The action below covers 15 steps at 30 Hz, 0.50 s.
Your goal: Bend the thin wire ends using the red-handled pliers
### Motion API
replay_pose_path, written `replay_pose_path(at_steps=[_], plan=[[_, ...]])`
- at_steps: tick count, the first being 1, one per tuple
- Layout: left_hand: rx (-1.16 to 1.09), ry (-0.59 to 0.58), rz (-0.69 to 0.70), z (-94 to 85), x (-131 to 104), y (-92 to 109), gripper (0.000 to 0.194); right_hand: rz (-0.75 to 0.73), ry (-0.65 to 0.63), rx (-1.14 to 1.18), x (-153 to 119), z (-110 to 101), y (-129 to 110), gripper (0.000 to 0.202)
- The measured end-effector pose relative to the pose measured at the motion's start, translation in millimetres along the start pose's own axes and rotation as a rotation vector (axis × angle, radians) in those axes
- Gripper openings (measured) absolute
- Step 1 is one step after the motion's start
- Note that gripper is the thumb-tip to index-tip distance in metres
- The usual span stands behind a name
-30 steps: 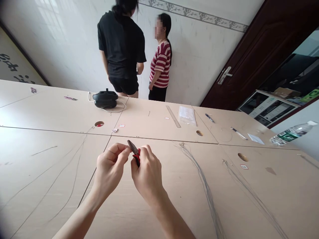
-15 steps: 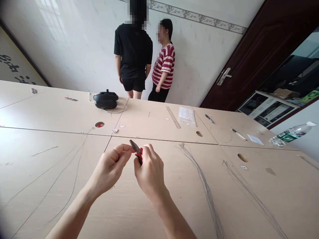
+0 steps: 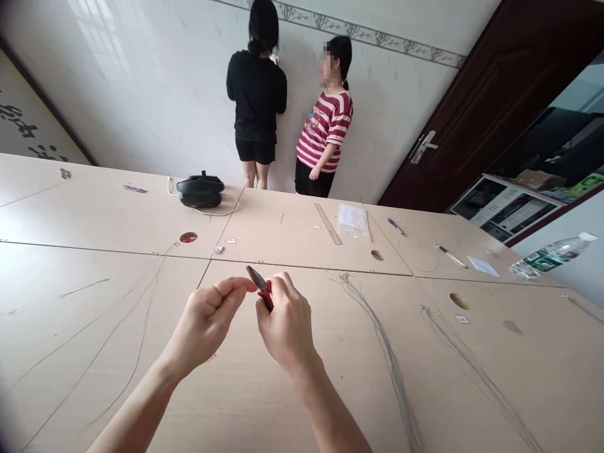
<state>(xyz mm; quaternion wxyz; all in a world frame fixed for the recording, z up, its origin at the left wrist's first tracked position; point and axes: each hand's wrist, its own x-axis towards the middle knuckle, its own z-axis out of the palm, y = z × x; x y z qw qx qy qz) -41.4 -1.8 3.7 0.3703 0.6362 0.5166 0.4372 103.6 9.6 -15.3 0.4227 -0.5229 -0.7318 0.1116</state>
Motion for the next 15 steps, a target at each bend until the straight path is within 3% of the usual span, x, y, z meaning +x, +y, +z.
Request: replay_pose_path(at_steps=[15], plan=[[-0.035, 0.051, 0.081, 0.2, 4.2, -5.8, 0.028, -0.018, 0.008, 0.006, 4.9, -2.3, 4.6, 0.012]])
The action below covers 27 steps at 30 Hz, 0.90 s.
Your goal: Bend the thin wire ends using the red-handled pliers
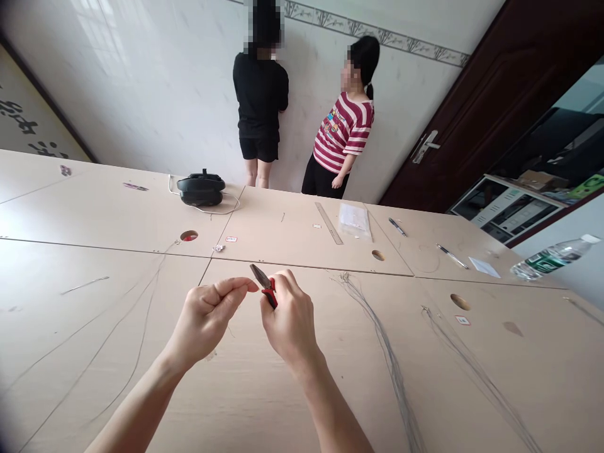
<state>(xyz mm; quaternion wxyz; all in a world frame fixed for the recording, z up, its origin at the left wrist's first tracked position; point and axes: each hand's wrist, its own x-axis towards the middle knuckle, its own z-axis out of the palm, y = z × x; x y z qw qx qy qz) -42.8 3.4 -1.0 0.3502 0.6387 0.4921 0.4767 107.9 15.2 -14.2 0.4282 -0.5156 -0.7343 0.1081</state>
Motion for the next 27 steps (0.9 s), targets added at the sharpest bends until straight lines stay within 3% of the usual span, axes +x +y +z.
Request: replay_pose_path(at_steps=[8, 27], plan=[[-0.021, 0.044, 0.028, 2.5, 1.3, -4.1, 0.027, -0.010, 0.005, 0.006, 0.3, 1.3, 4.6, 0.014], [-0.026, 0.029, -0.018, 1.2, 0.7, 1.5, 0.027, -0.010, -0.017, 0.015, 1.9, 1.8, 10.2, 0.014]])
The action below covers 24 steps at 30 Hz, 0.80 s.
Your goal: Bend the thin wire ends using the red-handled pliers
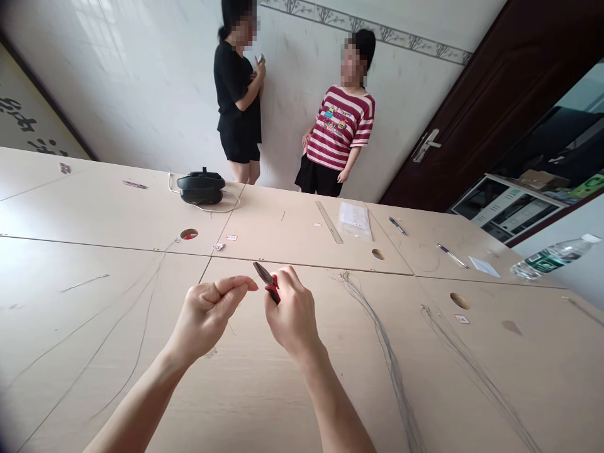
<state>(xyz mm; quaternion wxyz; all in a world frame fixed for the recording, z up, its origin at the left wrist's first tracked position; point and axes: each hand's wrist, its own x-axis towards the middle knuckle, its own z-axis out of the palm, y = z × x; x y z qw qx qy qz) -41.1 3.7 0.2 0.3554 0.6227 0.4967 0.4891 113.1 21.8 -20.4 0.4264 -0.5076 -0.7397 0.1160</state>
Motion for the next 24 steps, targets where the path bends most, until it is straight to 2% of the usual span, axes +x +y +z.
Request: replay_pose_path(at_steps=[13, 18, 24], plan=[[0.021, -0.015, -0.028, 1.0, 1.0, -0.4, 0.029, 0.015, -0.019, 0.002, 2.1, 1.0, 2.6, 0.015], [-0.035, 0.013, -0.044, 0.6, 1.1, 0.3, 0.027, -0.014, 0.005, -0.007, 1.5, -2.4, -2.2, 0.014], [-0.090, -0.088, -0.180, -6.4, 0.1, 7.1, 0.029, -0.059, 0.035, -0.025, -0.1, -4.6, -6.0, 0.013]])
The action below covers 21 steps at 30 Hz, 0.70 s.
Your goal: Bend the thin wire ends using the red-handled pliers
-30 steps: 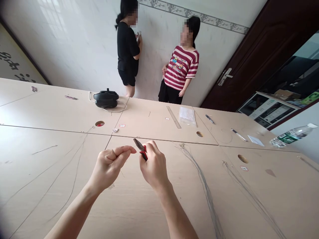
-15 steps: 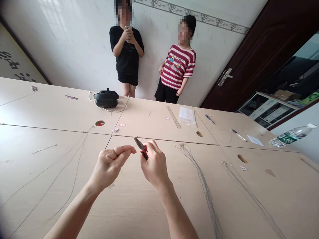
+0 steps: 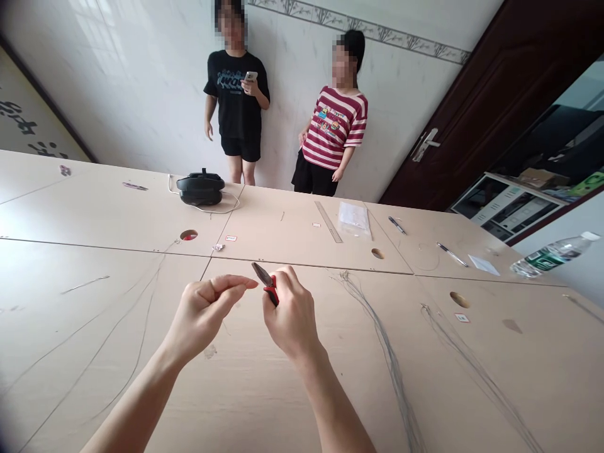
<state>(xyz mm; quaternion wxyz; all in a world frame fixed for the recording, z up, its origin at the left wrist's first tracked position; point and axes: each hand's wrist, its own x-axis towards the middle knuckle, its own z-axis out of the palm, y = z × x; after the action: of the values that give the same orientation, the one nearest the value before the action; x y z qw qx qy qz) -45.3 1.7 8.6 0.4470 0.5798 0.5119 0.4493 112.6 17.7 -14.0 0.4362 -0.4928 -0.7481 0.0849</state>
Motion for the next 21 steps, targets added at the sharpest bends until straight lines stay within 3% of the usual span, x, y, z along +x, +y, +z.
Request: replay_pose_path(at_steps=[9, 21], plan=[[0.031, -0.068, -0.021, -1.4, 1.3, 3.2, 0.035, -0.010, -0.002, -0.016, -0.5, 1.9, 2.1, 0.013], [0.042, 0.015, 0.097, 0.4, -1.0, -1.6, 0.030, 0.008, -0.031, 0.006, 1.3, 1.9, 5.8, 0.014]])
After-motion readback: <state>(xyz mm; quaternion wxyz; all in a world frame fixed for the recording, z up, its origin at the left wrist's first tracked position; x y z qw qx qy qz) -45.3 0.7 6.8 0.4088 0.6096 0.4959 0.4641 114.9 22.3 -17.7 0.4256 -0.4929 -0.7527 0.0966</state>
